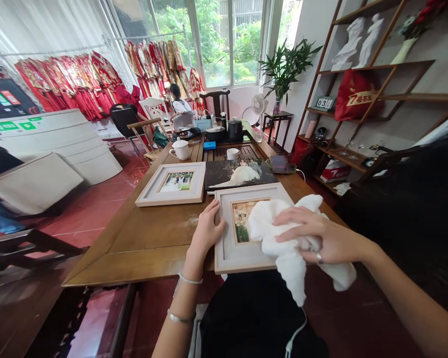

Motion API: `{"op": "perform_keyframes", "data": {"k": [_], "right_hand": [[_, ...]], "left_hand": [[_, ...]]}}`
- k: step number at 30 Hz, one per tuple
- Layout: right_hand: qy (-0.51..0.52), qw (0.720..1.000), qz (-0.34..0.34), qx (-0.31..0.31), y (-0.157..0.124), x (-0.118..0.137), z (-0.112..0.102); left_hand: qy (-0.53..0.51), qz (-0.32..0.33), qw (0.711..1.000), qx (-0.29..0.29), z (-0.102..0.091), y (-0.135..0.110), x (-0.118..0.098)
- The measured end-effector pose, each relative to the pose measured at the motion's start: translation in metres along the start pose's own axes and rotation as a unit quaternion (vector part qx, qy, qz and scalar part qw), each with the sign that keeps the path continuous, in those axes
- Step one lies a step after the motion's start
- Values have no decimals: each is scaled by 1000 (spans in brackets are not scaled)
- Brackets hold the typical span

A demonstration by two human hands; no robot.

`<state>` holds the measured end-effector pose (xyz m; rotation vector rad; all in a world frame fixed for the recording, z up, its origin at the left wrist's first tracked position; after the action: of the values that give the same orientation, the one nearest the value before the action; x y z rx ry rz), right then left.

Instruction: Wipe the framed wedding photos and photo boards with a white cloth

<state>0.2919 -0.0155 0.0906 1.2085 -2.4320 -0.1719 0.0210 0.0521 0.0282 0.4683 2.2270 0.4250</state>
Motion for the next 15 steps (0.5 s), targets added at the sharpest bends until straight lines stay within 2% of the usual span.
{"op": "perform_keyframes", "data": {"k": [3,6,15], "right_hand": [[-16,997,57,-59,-3,-25,-1],[-16,991,96,-93,6,-53,6],[-47,975,123,-179,52,-107,12]], "left_hand": [[-1,1,1000,2,-1,0,-2],[-12,1,1000,-3,-3,0,-4],[-35,-6,999,-6,-3,1,0]]}}
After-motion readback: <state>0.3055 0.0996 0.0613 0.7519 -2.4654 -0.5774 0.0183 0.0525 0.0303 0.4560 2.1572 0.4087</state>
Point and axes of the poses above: each hand's wrist, its own y-axis towards the middle knuckle, its own z-axis out of the palm, x = y × z, the point moved 4 cm from there along y, towards the middle knuckle, and after that the axes turned 6 degrees about -y, right-handed, at the moved point
